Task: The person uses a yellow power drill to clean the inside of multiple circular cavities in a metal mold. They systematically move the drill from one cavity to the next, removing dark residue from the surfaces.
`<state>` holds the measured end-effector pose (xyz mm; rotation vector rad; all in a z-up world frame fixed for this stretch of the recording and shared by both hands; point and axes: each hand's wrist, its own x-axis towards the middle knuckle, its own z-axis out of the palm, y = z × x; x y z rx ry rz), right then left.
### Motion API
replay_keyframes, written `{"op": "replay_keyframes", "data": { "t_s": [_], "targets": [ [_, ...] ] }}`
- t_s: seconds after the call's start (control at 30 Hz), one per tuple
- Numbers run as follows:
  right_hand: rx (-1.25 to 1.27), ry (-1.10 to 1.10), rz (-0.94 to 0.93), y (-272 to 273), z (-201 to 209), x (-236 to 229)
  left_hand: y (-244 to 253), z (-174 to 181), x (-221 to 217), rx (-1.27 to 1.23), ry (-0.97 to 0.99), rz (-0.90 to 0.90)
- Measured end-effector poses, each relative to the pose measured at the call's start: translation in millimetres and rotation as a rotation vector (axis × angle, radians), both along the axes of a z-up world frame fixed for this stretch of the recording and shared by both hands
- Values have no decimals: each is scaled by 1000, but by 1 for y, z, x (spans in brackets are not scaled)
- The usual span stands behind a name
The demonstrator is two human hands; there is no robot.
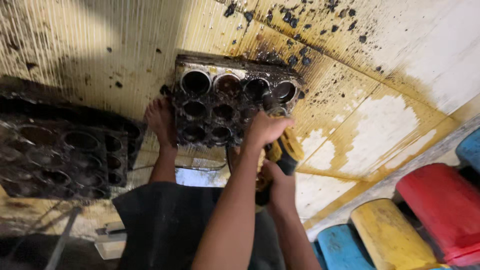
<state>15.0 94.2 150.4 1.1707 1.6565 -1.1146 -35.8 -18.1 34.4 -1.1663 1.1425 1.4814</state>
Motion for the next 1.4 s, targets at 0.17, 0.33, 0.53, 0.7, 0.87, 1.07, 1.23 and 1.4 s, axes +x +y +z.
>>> {"op": "replay_keyframes", "data": {
  "t_s": [0.17,0.33,0.53,0.7,0.87,1.07,1.23,1.4],
  "targets": [
    [-146,13,89,5,-5,-16,-1,-12,9,-69,-20,104],
    [-88,-78,287,3,-1,-45,9,-14,12,-122,-67,195],
    [-25,-45,425,2,9,-40,21,-21,25,-48,-54,353],
    [-98,4,350,3,-5,-46,15,-28,13,-67,28,322],
    [-80,-70,84,1,-4,-25,24,-35,12,9,24,246],
    [-11,61,297,0,-5,-28,18,-36,4,-25,-18,146],
    [-76,-13,229,-7,0,-35,8,-18,12,23,-100,240],
    [21,65,139,-12,15,9,-1,0,18,75,0,26]
  ]
}}
